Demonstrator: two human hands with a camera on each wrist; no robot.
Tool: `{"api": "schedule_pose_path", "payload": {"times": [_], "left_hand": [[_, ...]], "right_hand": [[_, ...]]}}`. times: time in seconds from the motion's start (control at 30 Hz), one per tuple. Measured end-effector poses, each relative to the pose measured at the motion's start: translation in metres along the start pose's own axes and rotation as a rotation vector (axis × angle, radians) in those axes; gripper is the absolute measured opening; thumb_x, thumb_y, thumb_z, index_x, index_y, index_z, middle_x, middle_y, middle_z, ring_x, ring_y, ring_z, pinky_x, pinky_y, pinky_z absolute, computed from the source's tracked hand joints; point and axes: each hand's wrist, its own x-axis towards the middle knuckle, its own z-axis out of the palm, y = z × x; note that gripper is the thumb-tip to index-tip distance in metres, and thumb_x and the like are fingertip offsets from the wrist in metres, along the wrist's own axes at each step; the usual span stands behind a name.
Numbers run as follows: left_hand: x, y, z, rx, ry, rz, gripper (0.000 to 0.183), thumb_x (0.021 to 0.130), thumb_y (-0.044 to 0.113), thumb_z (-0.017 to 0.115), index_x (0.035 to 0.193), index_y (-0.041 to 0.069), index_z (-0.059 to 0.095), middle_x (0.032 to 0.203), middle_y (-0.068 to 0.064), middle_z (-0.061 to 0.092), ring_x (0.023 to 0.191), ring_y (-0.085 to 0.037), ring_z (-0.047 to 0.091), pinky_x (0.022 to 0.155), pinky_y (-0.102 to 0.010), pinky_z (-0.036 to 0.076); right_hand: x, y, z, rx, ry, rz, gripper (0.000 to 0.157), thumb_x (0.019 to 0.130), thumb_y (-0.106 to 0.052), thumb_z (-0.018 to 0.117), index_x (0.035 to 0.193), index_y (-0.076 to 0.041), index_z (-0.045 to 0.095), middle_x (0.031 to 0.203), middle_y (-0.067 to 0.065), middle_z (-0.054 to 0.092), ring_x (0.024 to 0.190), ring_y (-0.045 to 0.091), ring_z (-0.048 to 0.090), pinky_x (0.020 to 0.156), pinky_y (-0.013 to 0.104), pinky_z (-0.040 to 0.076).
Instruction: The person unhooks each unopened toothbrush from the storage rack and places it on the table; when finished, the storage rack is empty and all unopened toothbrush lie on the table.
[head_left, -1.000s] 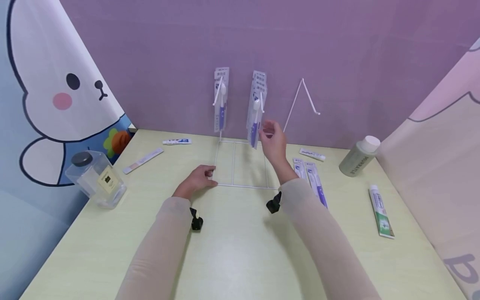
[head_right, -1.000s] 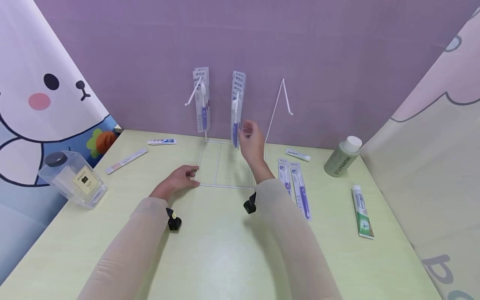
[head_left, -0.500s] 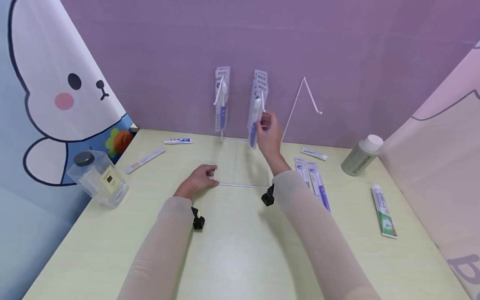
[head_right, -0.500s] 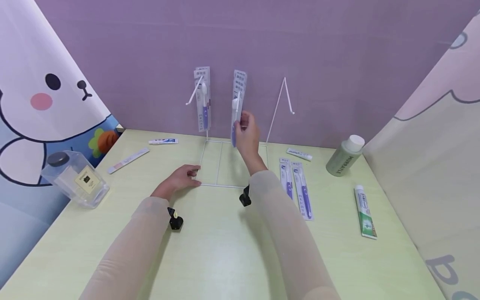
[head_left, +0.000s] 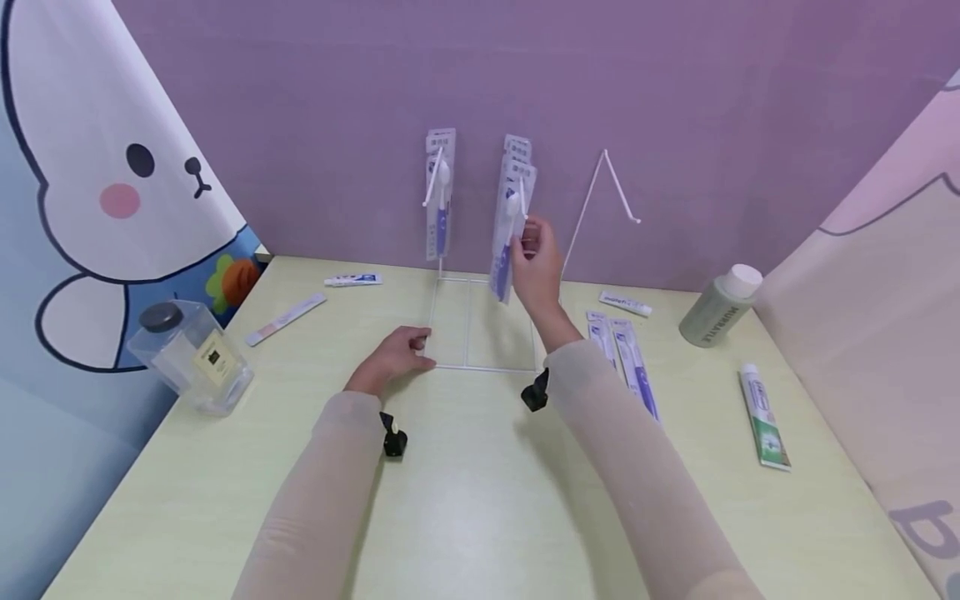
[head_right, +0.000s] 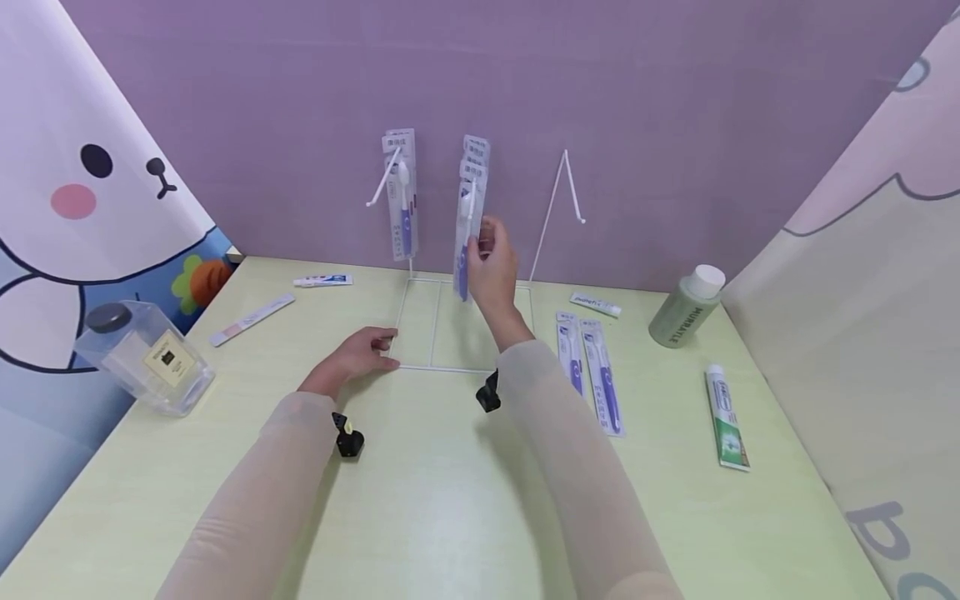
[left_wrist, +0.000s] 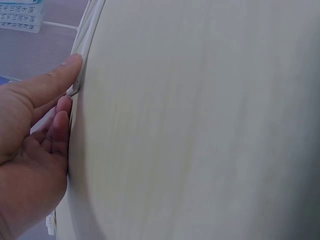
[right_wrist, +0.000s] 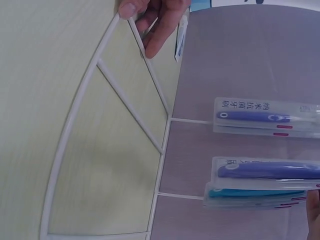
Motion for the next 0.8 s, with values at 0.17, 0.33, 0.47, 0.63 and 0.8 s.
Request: {"api": "schedule_pose_path", "payload": {"times": [0.17, 0.33, 0.47, 0.63, 0.8], "left_hand": [[0.001, -0.001, 0.000, 0.003, -0.009, 0.008, 0.065, 0.078, 0.009, 0.070, 0.136, 0.007, 0.040, 0.109, -0.007, 0.047, 0.101, -0.023, 0.042, 0.094, -0.036, 0.034], [0.001, 0.000, -0.003, 0.025, -0.007, 0.010, 0.066, 0.078, 0.009, 0.070, 0.136, 0.007, 0.039, 0.107, -0.007, 0.047, 0.100, -0.022, 0.042, 0.094, -0.036, 0.034], [0.000, 0.001, -0.004, 0.023, -0.002, 0.015, 0.065, 0.078, 0.007, 0.070, 0.136, 0.005, 0.039, 0.105, -0.008, 0.047, 0.098, -0.023, 0.042, 0.091, -0.036, 0.035], [0.002, -0.001, -0.002, 0.016, -0.002, 0.022, 0.065, 0.078, 0.006, 0.070, 0.135, 0.004, 0.039, 0.104, -0.009, 0.047, 0.097, -0.023, 0.041, 0.089, -0.036, 0.036], [0.001, 0.000, -0.002, 0.022, -0.010, 0.025, 0.066, 0.078, 0.008, 0.070, 0.136, 0.005, 0.039, 0.106, -0.008, 0.047, 0.099, -0.023, 0.042, 0.092, -0.036, 0.035]], "right_hand": [[-0.008, -0.006, -0.015, 0.001, -0.006, 0.025, 0.031, 0.086, -0.002, 0.055, 0.116, -0.006, 0.048, 0.095, 0.009, 0.059, 0.079, 0.019, 0.056, 0.069, 0.028, 0.047], [-0.016, -0.015, -0.039, 0.014, -0.060, 0.010, 0.031, 0.085, 0.000, 0.056, 0.115, -0.004, 0.049, 0.094, 0.011, 0.060, 0.077, 0.021, 0.056, 0.067, 0.028, 0.047], [-0.026, -0.035, -0.060, 0.007, -0.126, -0.001, 0.031, 0.085, 0.004, 0.055, 0.115, 0.001, 0.047, 0.093, 0.017, 0.059, 0.076, 0.024, 0.055, 0.065, 0.025, 0.046], [-0.033, -0.026, -0.081, -0.009, -0.227, 0.058, 0.039, 0.084, 0.004, 0.055, 0.121, -0.001, 0.044, 0.097, 0.018, 0.058, 0.078, 0.025, 0.056, 0.065, 0.026, 0.049], [-0.051, -0.016, -0.101, -0.051, -0.331, 0.246, 0.049, 0.084, 0.003, 0.054, 0.129, -0.006, 0.038, 0.105, 0.017, 0.056, 0.079, 0.025, 0.058, 0.060, 0.032, 0.051]]}}
